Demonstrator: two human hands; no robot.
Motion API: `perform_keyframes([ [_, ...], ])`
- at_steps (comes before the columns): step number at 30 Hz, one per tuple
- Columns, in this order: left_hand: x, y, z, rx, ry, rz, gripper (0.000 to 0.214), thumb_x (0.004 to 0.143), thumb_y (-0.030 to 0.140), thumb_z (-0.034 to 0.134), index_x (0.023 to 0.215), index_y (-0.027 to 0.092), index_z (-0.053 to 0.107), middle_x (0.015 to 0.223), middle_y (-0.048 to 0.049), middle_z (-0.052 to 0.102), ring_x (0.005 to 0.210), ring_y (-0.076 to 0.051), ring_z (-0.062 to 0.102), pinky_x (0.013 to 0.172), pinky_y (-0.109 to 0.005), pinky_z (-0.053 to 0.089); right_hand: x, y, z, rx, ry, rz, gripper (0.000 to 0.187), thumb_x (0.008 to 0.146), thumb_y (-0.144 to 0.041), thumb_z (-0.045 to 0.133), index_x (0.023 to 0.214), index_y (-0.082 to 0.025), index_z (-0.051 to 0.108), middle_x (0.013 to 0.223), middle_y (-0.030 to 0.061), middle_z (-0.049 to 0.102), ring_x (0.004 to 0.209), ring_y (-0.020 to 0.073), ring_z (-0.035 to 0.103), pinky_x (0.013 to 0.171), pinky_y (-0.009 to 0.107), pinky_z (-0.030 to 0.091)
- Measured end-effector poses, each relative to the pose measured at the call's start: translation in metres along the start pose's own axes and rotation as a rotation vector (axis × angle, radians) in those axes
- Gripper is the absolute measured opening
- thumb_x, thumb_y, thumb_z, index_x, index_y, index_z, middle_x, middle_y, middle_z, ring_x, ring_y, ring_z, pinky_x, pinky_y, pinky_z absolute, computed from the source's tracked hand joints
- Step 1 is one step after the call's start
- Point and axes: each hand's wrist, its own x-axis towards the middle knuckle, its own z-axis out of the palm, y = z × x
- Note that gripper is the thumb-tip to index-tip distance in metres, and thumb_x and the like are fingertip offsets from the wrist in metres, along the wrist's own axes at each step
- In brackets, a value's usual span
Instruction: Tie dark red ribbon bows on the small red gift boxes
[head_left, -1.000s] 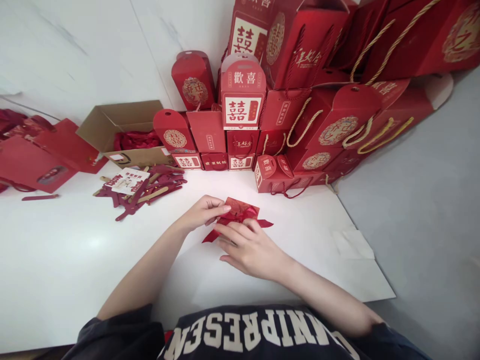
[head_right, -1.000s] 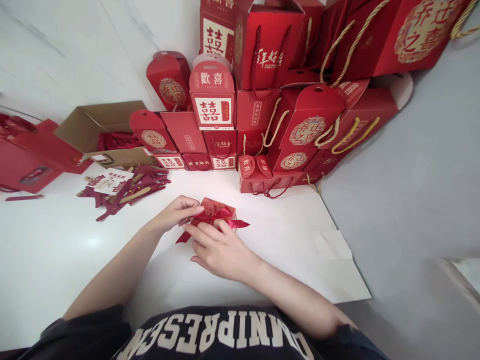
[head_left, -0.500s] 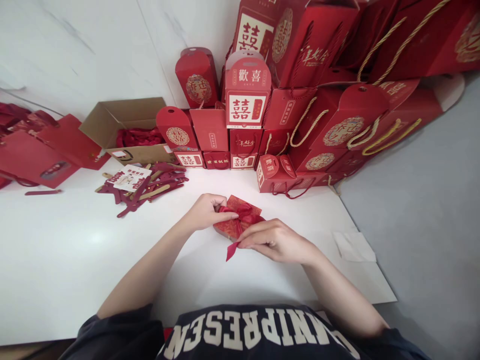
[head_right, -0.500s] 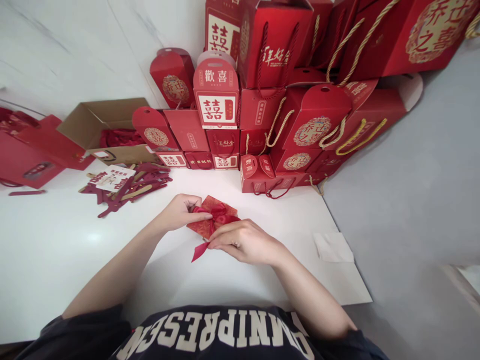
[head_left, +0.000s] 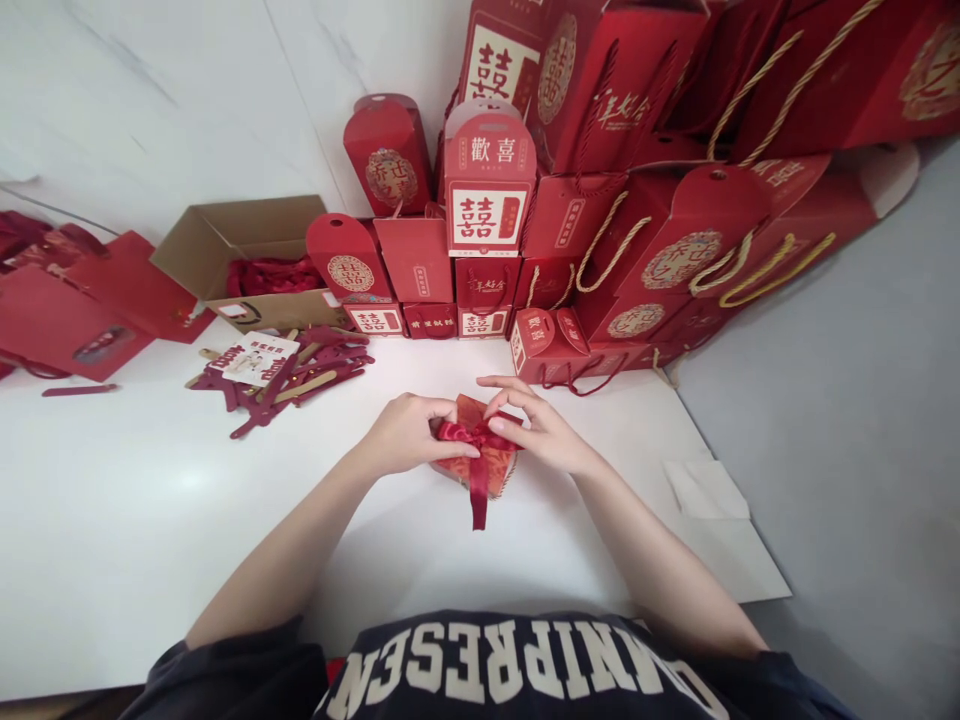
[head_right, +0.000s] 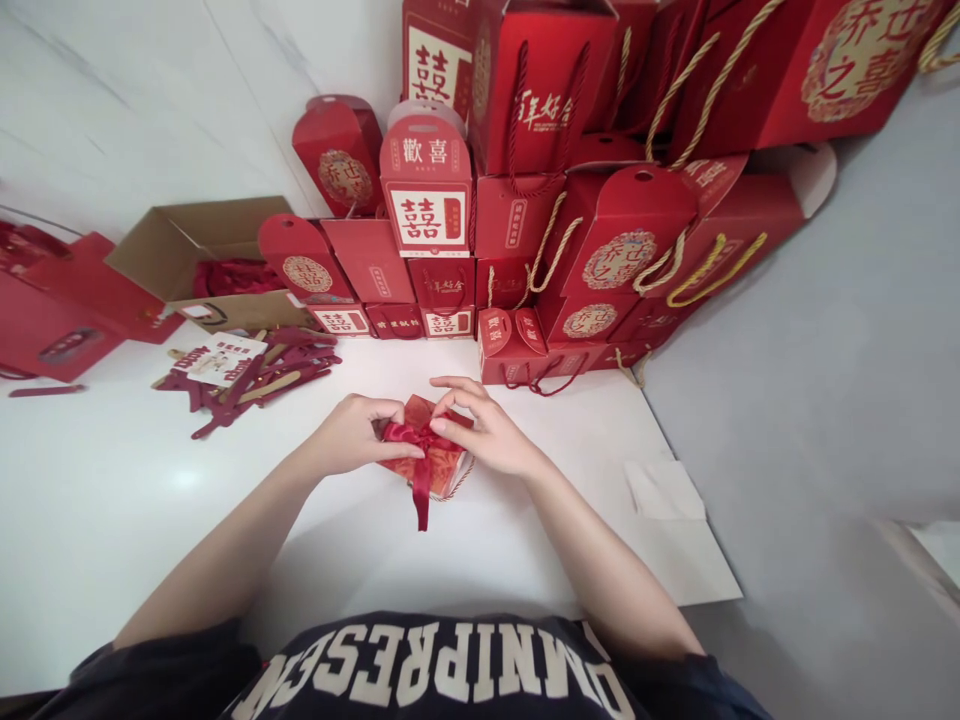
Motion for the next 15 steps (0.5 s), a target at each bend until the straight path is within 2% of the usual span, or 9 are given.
perform_keyframes([
  [2,0.000,0.000,-0.001,0.024,0.000,-0.003,0.053,0.068,0.059,0.070,0.058,0.016,0.041,0.051,0.0071,0.034,0.053,-0.008,0.027,0.050,-0.020,0.023,0.000,0.001,0.001,0.021,-0.016,0.004,0.018,0.088,-0.036,0.061,0.079,-0.021,0.059,0.137,0.0067,0.050,0.131,0.0217,0.043,0.111,0.042,0.029],
  [6,-0.001,0.000,-0.003,0.037,-0.029,-0.015,0.054,0.066,0.061,0.070,0.057,0.016,0.042,0.050,0.0070,0.037,0.052,-0.008,0.029,0.050,-0.020,0.024,-0.001,0.003,-0.003,0.063,-0.048,0.031,0.029,0.089,-0.038,0.059,0.068,-0.019,0.054,0.134,0.0078,0.052,0.128,0.0225,0.047,0.109,0.041,0.031],
  [15,0.002,-0.007,-0.003,-0.017,-0.083,0.000,0.054,0.064,0.059,0.072,0.057,0.015,0.041,0.053,0.0069,0.035,0.053,-0.007,0.028,0.050,-0.021,0.021,-0.003,0.020,0.004,0.288,-0.078,0.091,0.035,0.090,-0.044,0.056,0.067,-0.018,0.051,0.130,0.0080,0.052,0.123,0.0227,0.050,0.106,0.038,0.033],
])
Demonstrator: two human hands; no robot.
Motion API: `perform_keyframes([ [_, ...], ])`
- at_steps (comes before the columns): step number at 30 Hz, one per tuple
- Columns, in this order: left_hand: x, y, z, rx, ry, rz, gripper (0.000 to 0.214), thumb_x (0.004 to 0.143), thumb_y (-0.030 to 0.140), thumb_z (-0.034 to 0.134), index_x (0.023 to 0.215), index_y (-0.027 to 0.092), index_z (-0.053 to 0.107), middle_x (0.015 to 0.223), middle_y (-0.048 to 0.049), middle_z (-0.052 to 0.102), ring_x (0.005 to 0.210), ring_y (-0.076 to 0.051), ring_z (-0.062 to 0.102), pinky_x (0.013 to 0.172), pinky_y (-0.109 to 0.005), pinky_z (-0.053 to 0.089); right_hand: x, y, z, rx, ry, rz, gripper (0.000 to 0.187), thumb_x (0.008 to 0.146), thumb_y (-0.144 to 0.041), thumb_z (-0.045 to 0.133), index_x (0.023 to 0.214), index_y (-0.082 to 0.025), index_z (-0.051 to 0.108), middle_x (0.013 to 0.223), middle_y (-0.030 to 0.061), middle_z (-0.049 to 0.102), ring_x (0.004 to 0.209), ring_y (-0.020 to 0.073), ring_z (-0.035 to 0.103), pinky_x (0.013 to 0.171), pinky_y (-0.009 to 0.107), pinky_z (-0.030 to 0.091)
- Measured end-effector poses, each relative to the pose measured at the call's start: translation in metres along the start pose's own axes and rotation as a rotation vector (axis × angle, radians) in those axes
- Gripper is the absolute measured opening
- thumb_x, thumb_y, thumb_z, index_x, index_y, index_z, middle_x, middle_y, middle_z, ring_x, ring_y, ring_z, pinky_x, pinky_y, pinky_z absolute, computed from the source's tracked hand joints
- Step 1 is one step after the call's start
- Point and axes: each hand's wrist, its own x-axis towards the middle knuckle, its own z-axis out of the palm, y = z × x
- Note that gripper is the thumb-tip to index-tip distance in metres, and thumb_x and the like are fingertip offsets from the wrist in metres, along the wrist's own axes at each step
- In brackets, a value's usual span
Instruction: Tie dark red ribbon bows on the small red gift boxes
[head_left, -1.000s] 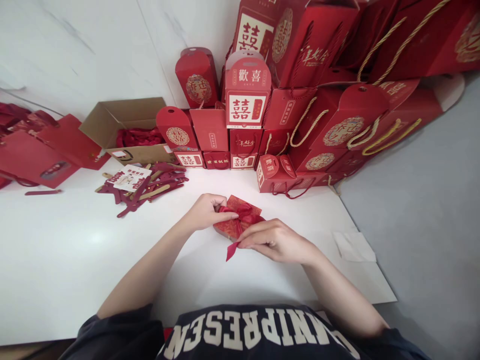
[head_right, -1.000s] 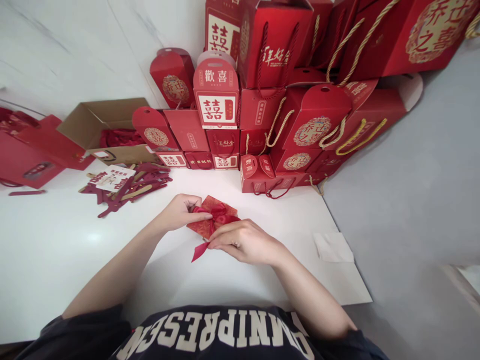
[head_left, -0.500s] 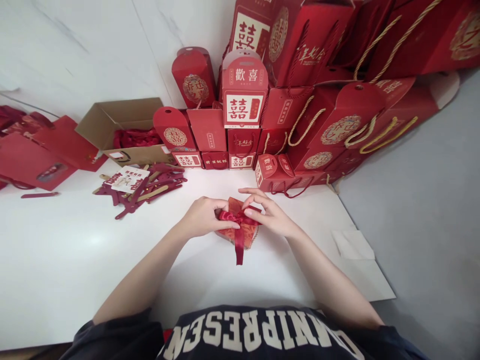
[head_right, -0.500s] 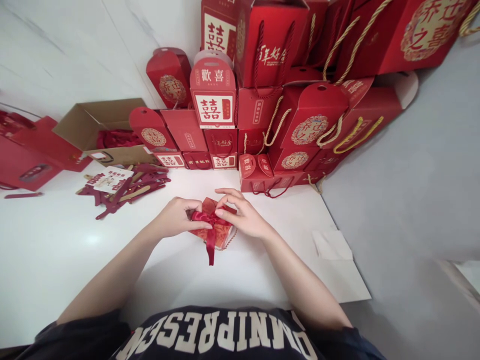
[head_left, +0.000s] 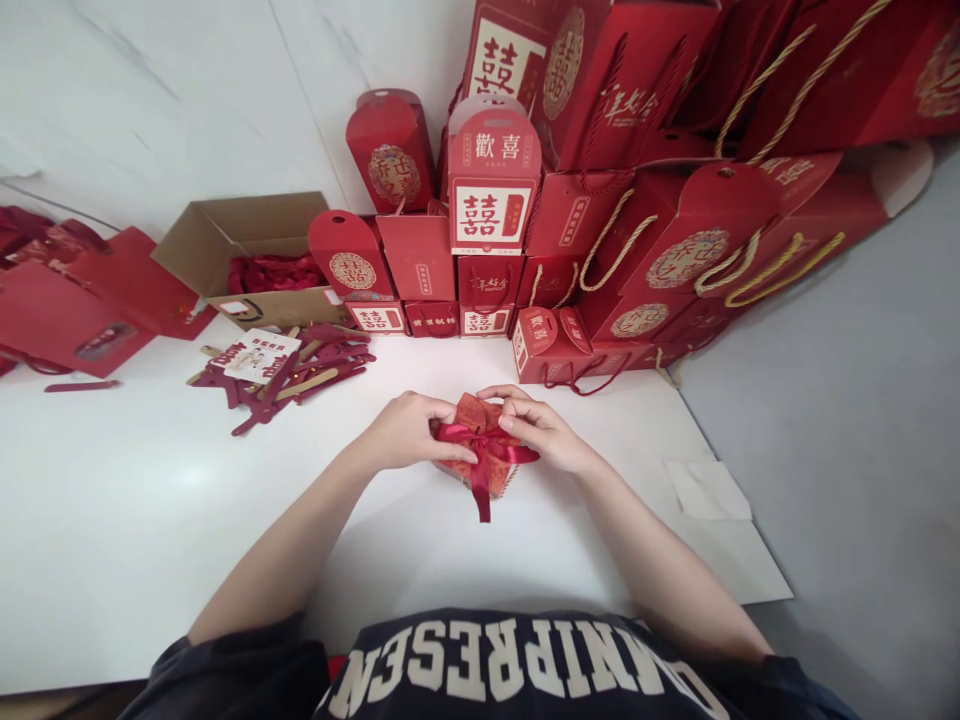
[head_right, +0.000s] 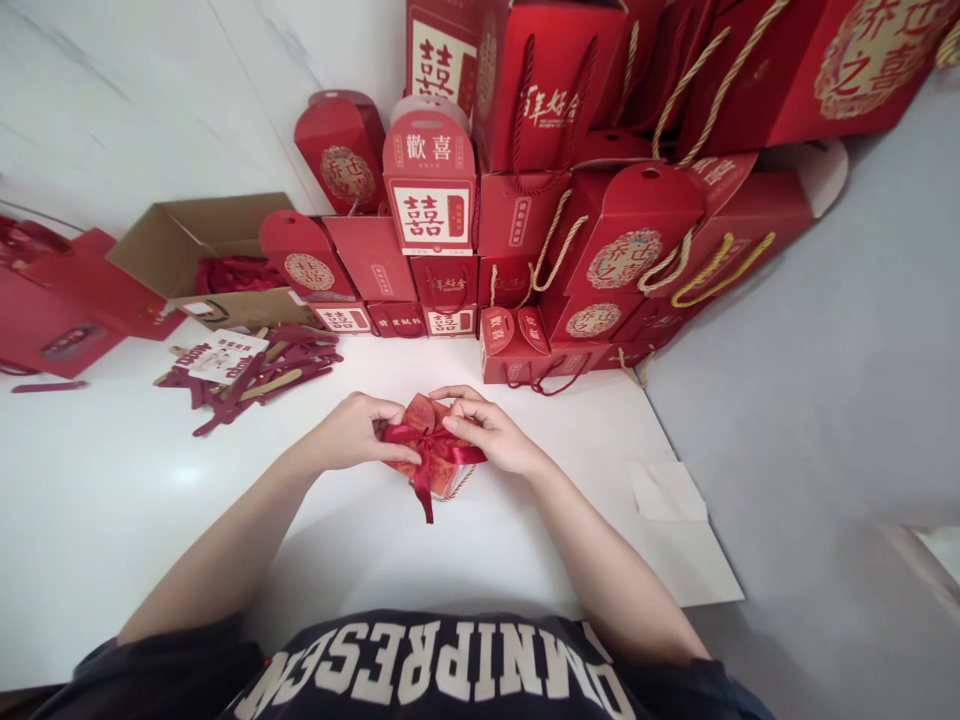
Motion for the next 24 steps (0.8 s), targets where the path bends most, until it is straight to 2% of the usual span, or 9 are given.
perform_keyframes([
  [5,0.003,-0.008,0.002,-0.038,-0.035,0.001,0.054,0.063,0.059,0.073,0.057,0.015,0.042,0.055,0.0070,0.034,0.055,-0.007,0.028,0.051,-0.021,0.021,-0.001,0.008,0.002,0.120,0.019,0.020,0.037,0.090,-0.045,0.056,0.065,-0.019,0.047,0.129,0.0073,0.051,0.121,0.0230,0.050,0.103,0.036,0.035],
  [14,0.003,-0.008,0.000,-0.104,-0.085,0.009,0.055,0.064,0.056,0.074,0.056,0.015,0.036,0.056,0.0066,0.030,0.056,-0.007,0.029,0.051,-0.020,0.022,-0.001,0.015,0.001,0.172,0.017,0.005,0.038,0.090,-0.045,0.056,0.063,-0.019,0.045,0.126,0.0065,0.050,0.124,0.0230,0.046,0.104,0.035,0.034],
  [18,0.003,-0.008,-0.002,-0.142,-0.095,0.032,0.054,0.065,0.051,0.074,0.057,0.016,0.035,0.057,0.0065,0.028,0.056,-0.007,0.027,0.050,-0.020,0.020,-0.001,0.014,0.000,0.080,0.023,-0.016,0.037,0.090,-0.044,0.055,0.065,-0.019,0.046,0.124,0.0074,0.052,0.124,0.0226,0.046,0.105,0.036,0.033],
  [21,0.002,-0.010,-0.005,-0.244,-0.151,0.079,0.046,0.078,0.047,0.064,0.059,0.016,0.036,0.058,0.0055,0.029,0.056,-0.007,0.027,0.051,-0.021,0.022,-0.004,0.004,-0.008,-0.058,0.061,-0.051,0.023,0.091,-0.042,0.056,0.081,-0.021,0.055,0.127,0.0078,0.051,0.124,0.0217,0.047,0.103,0.036,0.034],
  [24,0.002,-0.013,-0.007,-0.317,-0.161,0.101,0.044,0.088,0.044,0.052,0.059,0.016,0.036,0.059,0.0046,0.026,0.054,-0.007,0.024,0.051,-0.022,0.020,-0.011,-0.013,-0.019,-0.285,0.151,-0.123,0.016,0.093,-0.038,0.053,0.092,-0.023,0.059,0.106,0.0063,0.057,0.105,0.0190,0.054,0.094,0.034,0.039],
])
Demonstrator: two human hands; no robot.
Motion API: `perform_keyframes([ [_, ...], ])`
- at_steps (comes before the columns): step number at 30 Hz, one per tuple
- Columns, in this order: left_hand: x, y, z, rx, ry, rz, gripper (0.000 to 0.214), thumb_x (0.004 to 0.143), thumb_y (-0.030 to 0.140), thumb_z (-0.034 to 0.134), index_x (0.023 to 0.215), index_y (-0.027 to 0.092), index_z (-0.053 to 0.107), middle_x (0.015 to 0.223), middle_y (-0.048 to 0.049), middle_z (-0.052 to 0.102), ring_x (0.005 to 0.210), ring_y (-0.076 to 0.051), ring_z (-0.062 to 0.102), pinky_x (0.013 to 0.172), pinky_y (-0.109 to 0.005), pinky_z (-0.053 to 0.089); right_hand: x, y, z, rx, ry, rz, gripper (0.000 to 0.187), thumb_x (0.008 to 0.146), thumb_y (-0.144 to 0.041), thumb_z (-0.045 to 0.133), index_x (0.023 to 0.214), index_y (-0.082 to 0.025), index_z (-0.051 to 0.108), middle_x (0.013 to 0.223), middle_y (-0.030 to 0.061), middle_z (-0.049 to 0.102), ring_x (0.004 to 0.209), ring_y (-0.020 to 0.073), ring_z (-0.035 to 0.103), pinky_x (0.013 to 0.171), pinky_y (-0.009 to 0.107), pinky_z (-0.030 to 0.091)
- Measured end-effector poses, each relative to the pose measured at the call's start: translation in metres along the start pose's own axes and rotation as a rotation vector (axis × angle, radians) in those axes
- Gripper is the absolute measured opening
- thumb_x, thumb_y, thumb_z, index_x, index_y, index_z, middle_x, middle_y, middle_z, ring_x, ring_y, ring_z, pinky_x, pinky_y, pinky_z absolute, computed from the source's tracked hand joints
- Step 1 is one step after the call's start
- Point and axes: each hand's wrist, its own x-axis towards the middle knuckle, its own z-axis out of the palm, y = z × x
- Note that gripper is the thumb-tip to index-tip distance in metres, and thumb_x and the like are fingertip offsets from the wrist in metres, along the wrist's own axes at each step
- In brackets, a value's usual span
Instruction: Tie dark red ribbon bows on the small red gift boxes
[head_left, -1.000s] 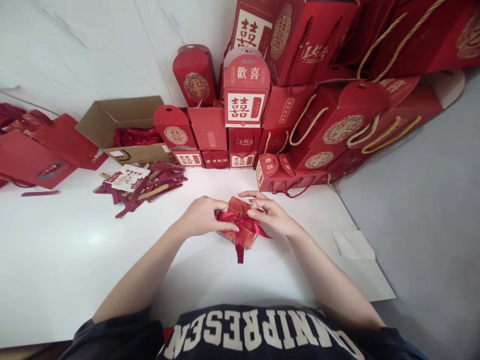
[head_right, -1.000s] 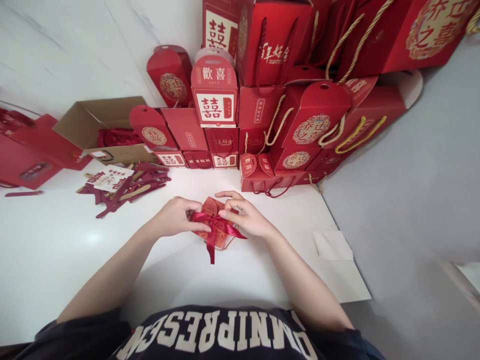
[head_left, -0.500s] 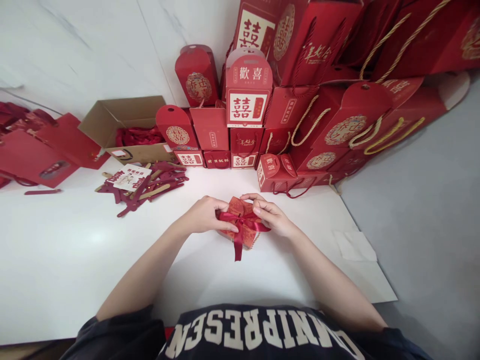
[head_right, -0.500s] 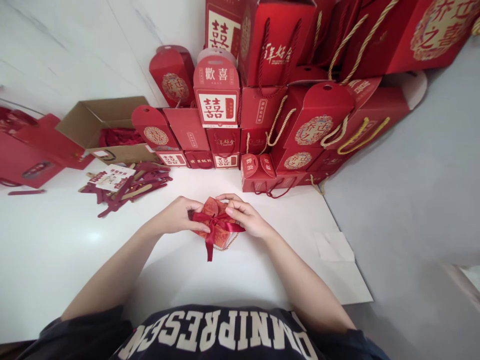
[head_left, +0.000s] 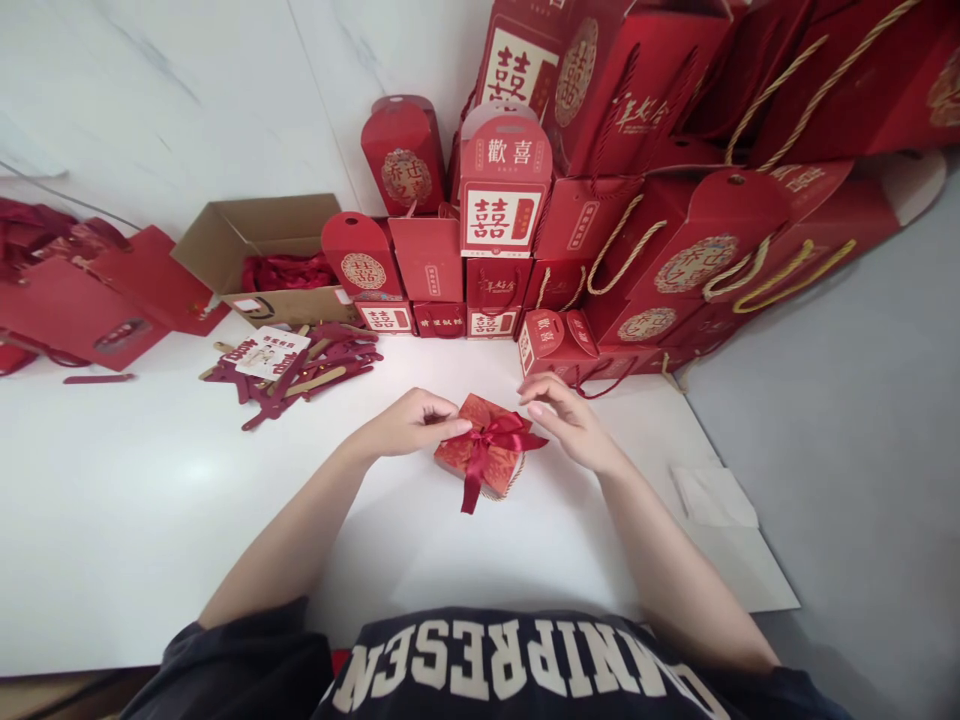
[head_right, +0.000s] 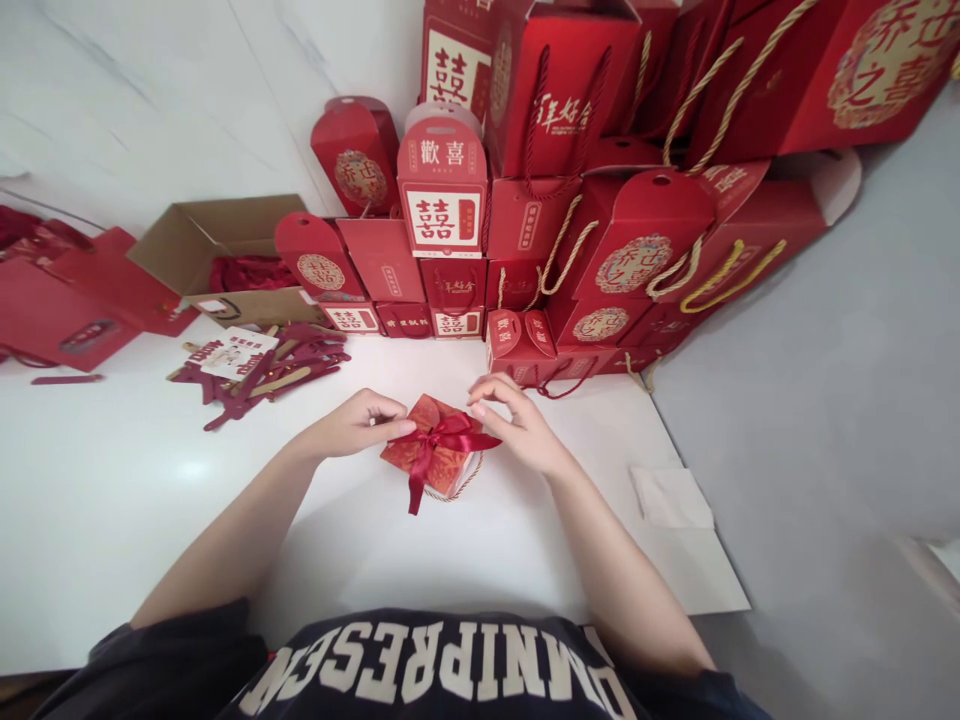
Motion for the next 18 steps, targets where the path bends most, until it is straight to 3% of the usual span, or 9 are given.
perform_keyframes([
  [2,0.000,-0.001,0.000,-0.010,0.023,-0.004,0.044,0.090,0.043,0.051,0.058,0.016,0.035,0.059,0.0044,0.024,0.054,-0.007,0.022,0.050,-0.023,0.019,-0.003,-0.010,-0.008,-0.162,-0.012,-0.044,0.017,0.093,-0.035,0.053,0.084,-0.022,0.060,0.089,0.0036,0.055,0.088,0.0170,0.054,0.085,0.032,0.040],
  [5,0.001,0.001,0.002,-0.002,0.042,-0.008,0.045,0.090,0.042,0.050,0.058,0.016,0.034,0.059,0.0044,0.024,0.054,-0.007,0.023,0.050,-0.023,0.019,-0.006,-0.022,-0.008,-0.301,-0.097,-0.072,0.015,0.089,-0.034,0.060,0.083,-0.021,0.060,0.085,0.0026,0.054,0.083,0.0165,0.052,0.080,0.031,0.041],
  [11,-0.001,0.008,0.004,0.084,0.069,-0.006,0.046,0.090,0.041,0.051,0.057,0.016,0.030,0.057,0.0051,0.022,0.054,-0.007,0.021,0.051,-0.024,0.018,-0.006,-0.024,0.003,-0.265,-0.190,-0.023,0.027,0.090,-0.034,0.059,0.069,-0.019,0.052,0.076,0.0000,0.050,0.072,0.0130,0.048,0.068,0.027,0.039],
  [18,0.001,0.005,0.005,0.090,0.094,-0.017,0.048,0.086,0.040,0.055,0.057,0.017,0.025,0.055,0.0058,0.022,0.053,-0.007,0.020,0.050,-0.023,0.018,-0.008,-0.025,-0.007,-0.303,-0.214,0.082,0.039,0.091,-0.037,0.056,0.059,-0.018,0.047,0.065,-0.0020,0.047,0.062,0.0111,0.044,0.062,0.026,0.035],
])
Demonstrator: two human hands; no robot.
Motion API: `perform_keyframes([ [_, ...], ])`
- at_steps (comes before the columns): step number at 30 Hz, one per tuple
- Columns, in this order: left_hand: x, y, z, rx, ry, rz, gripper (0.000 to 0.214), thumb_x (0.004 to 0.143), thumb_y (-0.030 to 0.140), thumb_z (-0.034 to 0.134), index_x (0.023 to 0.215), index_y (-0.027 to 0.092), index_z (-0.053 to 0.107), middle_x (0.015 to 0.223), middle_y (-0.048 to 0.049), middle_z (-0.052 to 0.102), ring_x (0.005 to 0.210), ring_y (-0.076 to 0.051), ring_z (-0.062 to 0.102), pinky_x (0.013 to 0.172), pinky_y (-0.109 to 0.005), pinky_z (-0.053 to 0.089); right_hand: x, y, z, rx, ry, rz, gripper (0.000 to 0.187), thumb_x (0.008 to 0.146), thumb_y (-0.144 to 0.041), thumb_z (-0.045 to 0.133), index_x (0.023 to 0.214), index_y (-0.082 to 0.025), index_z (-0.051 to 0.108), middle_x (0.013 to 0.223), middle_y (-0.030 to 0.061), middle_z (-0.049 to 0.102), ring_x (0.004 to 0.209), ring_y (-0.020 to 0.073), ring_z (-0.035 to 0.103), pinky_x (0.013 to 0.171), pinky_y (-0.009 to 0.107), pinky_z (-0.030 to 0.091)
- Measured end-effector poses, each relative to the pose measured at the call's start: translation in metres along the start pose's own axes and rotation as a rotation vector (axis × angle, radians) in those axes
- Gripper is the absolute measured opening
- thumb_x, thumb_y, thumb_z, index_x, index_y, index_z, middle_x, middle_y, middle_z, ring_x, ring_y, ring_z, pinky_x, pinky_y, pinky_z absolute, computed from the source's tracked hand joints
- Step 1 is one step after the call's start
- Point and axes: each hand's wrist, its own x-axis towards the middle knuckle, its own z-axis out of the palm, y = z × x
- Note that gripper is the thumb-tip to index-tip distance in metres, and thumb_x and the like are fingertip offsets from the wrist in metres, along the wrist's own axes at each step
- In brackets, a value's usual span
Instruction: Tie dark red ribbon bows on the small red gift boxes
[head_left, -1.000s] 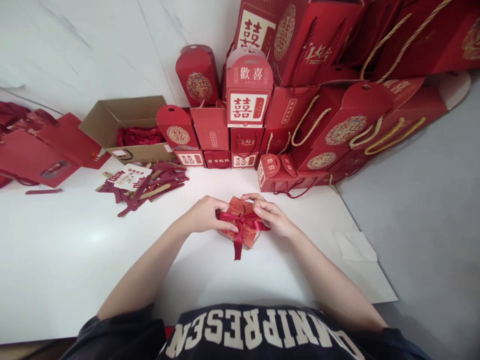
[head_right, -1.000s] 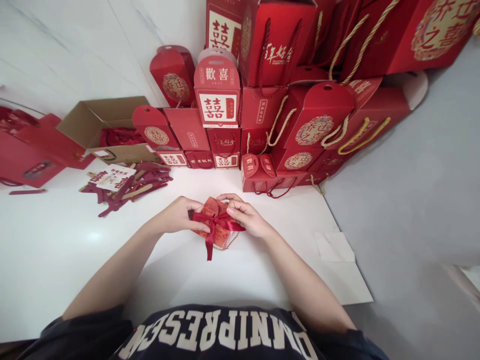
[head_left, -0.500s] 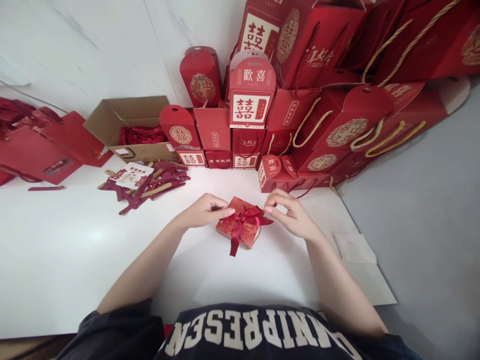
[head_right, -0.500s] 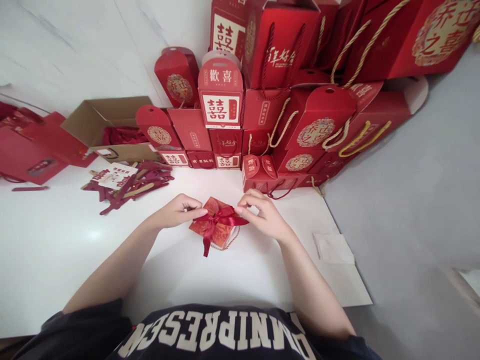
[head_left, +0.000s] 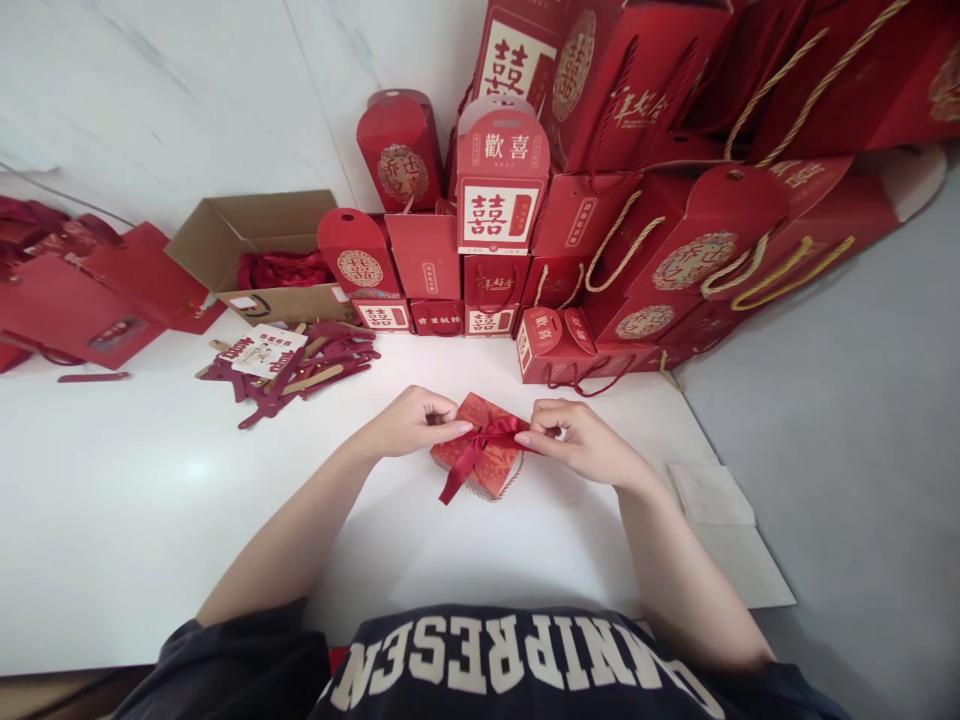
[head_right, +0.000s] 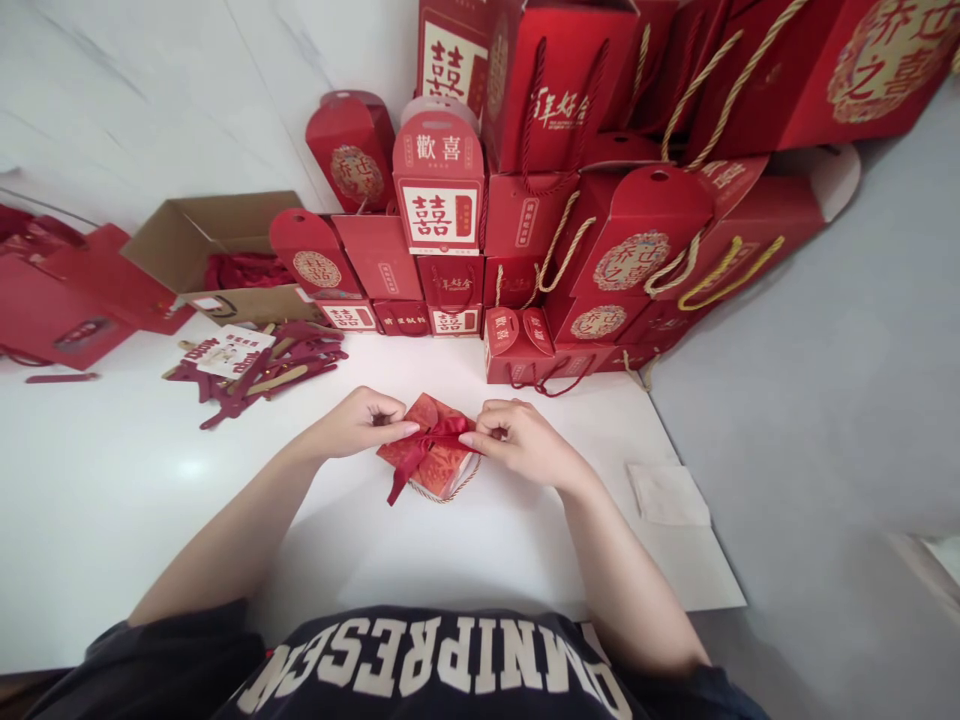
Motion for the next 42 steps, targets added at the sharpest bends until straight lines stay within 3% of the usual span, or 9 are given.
perform_keyframes([
  [3,0.003,-0.001,0.001,-0.027,-0.013,0.007,0.048,0.086,0.039,0.055,0.056,0.018,0.025,0.054,0.0060,0.022,0.053,-0.007,0.020,0.049,-0.022,0.018,-0.002,0.001,-0.005,-0.029,-0.063,0.058,0.039,0.090,-0.039,0.056,0.059,-0.018,0.050,0.063,-0.0021,0.049,0.061,0.0110,0.044,0.061,0.026,0.035],
  [7,0.003,0.000,0.001,-0.055,-0.038,0.005,0.048,0.085,0.042,0.055,0.056,0.018,0.026,0.054,0.0059,0.023,0.052,-0.007,0.022,0.049,-0.022,0.019,-0.009,0.011,-0.018,0.039,-0.312,0.156,0.037,0.087,-0.042,0.057,0.060,-0.017,0.058,0.064,-0.0015,0.056,0.058,0.0110,0.047,0.058,0.025,0.037],
  [10,-0.001,0.003,0.000,0.005,-0.009,-0.048,0.049,0.078,0.048,0.064,0.057,0.017,0.032,0.054,0.0064,0.028,0.052,-0.007,0.024,0.049,-0.021,0.020,-0.016,0.022,-0.030,0.052,-0.461,0.222,0.025,0.081,-0.042,0.064,0.074,-0.019,0.068,0.067,-0.0012,0.062,0.059,0.0127,0.051,0.056,0.025,0.038],
  [12,-0.004,0.007,-0.001,0.087,0.018,-0.063,0.049,0.071,0.051,0.070,0.058,0.016,0.038,0.054,0.0066,0.033,0.053,-0.007,0.027,0.049,-0.020,0.020,-0.016,0.025,-0.035,0.077,-0.393,0.206,0.024,0.082,-0.042,0.063,0.089,-0.020,0.070,0.079,0.0012,0.067,0.070,0.0157,0.058,0.062,0.027,0.043],
  [14,-0.007,0.012,-0.002,0.165,0.023,-0.060,0.048,0.066,0.054,0.072,0.059,0.016,0.044,0.054,0.0066,0.038,0.053,-0.007,0.030,0.049,-0.021,0.020,-0.012,0.025,-0.033,0.125,-0.205,0.151,0.026,0.087,-0.042,0.058,0.099,-0.021,0.068,0.094,0.0042,0.068,0.086,0.0189,0.061,0.075,0.030,0.046],
  [18,-0.009,0.020,-0.003,0.279,-0.009,-0.051,0.047,0.065,0.058,0.072,0.064,0.016,0.050,0.055,0.0066,0.046,0.053,-0.008,0.037,0.051,-0.021,0.024,0.002,0.016,-0.011,0.282,0.021,0.050,0.028,0.093,-0.044,0.049,0.099,-0.022,0.065,0.117,0.0078,0.062,0.112,0.0221,0.056,0.098,0.039,0.040],
  [25,-0.010,0.024,-0.004,0.373,-0.021,-0.051,0.049,0.062,0.062,0.073,0.072,0.018,0.054,0.060,0.0066,0.051,0.055,-0.009,0.042,0.054,-0.020,0.027,0.015,0.009,0.017,0.503,-0.100,-0.032,0.028,0.088,-0.044,0.059,0.075,-0.019,0.064,0.144,0.0065,0.045,0.131,0.0243,0.045,0.109,0.042,0.032],
  [33,-0.009,0.021,-0.005,0.393,-0.048,-0.050,0.050,0.061,0.064,0.072,0.073,0.019,0.055,0.060,0.0059,0.052,0.054,-0.010,0.043,0.054,-0.021,0.027,0.030,0.018,0.031,0.604,-0.014,-0.092,0.047,0.083,-0.047,0.066,0.052,-0.017,0.046,0.135,0.0056,0.052,0.119,0.0237,0.053,0.107,0.041,0.035],
  [42,-0.011,0.022,-0.005,0.363,-0.046,-0.046,0.047,0.063,0.060,0.073,0.063,0.017,0.052,0.054,0.0062,0.050,0.051,-0.009,0.041,0.052,-0.021,0.024,0.023,0.018,0.033,0.551,0.013,-0.053,0.047,0.085,-0.046,0.063,0.053,-0.018,0.045,0.132,0.0049,0.052,0.118,0.0234,0.052,0.106,0.042,0.035],
])
